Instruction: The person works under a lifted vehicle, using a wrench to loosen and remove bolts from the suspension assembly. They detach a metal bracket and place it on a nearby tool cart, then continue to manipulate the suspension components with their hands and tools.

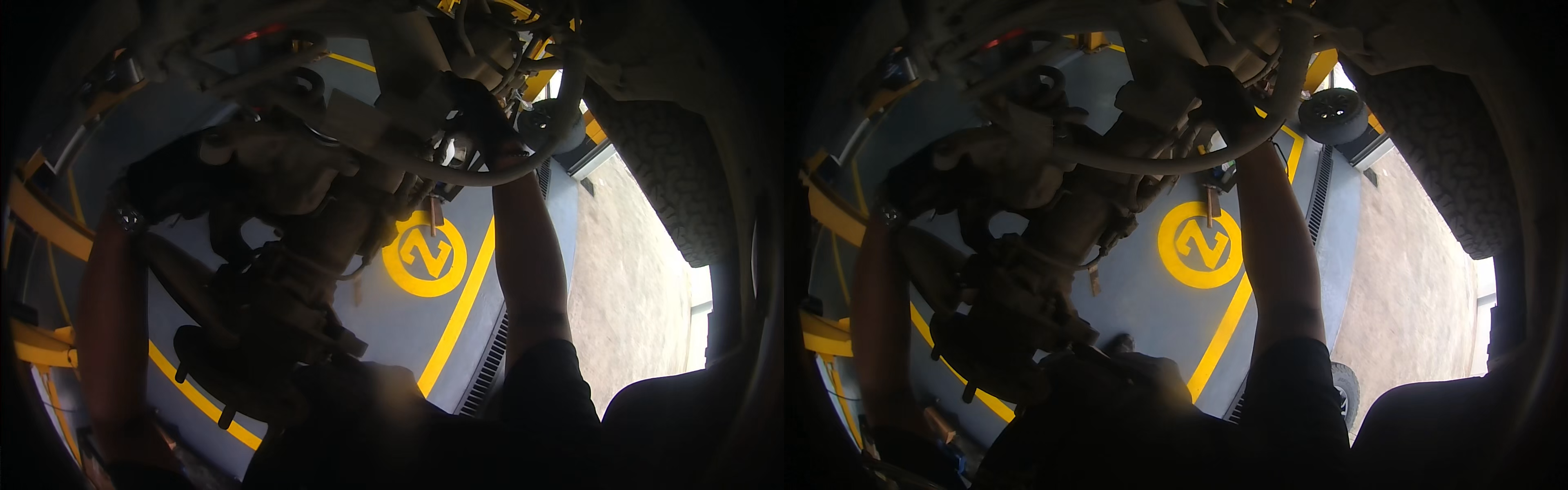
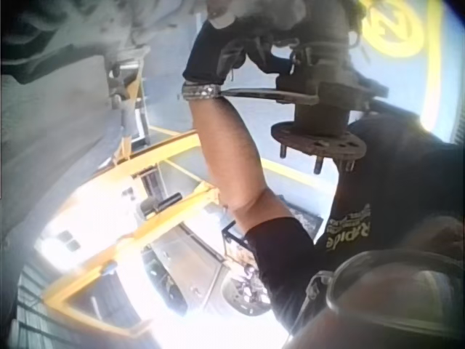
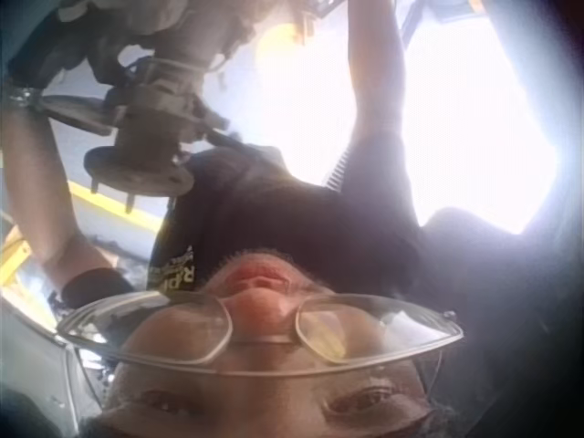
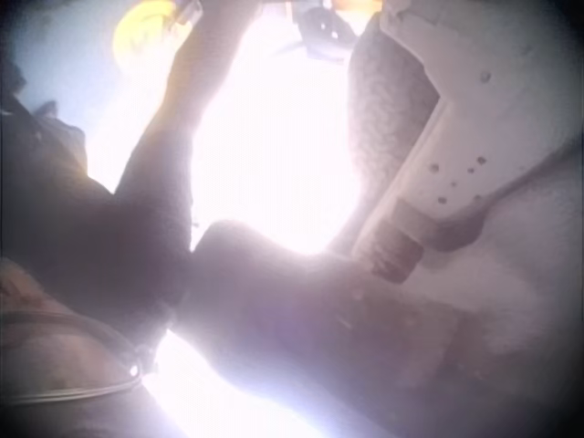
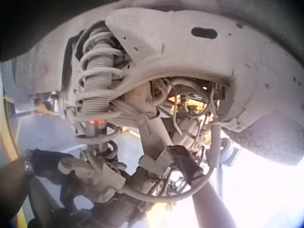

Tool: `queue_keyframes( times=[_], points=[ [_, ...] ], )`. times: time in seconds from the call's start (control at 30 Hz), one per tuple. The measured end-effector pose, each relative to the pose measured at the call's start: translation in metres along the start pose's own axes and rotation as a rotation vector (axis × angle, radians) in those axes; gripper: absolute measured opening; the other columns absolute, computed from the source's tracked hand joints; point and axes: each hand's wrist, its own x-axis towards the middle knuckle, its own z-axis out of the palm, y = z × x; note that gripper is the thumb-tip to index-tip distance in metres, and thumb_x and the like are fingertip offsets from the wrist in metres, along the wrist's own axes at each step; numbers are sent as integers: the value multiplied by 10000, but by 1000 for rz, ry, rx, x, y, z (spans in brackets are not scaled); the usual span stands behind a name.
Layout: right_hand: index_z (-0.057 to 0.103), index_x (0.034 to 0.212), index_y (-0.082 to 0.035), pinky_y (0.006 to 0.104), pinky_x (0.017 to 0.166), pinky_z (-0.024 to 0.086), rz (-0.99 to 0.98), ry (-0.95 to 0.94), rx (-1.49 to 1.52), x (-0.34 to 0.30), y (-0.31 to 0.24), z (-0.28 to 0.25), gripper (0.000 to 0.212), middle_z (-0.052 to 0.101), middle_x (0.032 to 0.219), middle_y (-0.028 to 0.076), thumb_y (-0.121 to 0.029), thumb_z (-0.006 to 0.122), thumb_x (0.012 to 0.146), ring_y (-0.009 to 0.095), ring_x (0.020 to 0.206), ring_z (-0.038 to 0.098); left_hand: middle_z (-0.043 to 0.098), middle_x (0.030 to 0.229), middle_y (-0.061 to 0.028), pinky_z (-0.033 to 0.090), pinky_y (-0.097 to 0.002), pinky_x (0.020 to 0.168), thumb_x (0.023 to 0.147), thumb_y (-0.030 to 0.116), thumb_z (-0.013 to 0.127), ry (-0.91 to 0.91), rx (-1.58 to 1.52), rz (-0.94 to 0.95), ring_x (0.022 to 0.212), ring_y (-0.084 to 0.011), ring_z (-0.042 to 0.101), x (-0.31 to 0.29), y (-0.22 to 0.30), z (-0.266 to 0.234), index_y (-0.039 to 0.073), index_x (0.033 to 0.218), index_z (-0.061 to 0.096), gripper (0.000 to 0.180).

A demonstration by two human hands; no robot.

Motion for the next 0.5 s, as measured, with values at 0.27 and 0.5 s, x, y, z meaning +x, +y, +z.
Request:
queue_keyframes(
  times=[0.27, 0.5],
  points=[
    [539, 1205, -61, 301, 900, 469, -621, 320, -927, 19, 26, 9, 384, 601, 1128, 82, -98, 577, 824, 208, 1071, 570, 612, 665, -47, 439, -227, 410, 925, 331, 532, 89, -343, 127, 500, -107, 574, 13, -33, -10, 29, 936, 593, 308],
    [502, 1287, -43, 312, 828, 505, -772, 334, -1135, 9, 50, -6, 531, 489, 1292, 120, -197, 660, 804, 215, 972, 606, 605, 623, -62, 408, -218, 365, 900, 313, 575, -61, -422, 55, 447, -101, 549, 13, 7, -4, 9, 906, 607, 305]
  ],
)
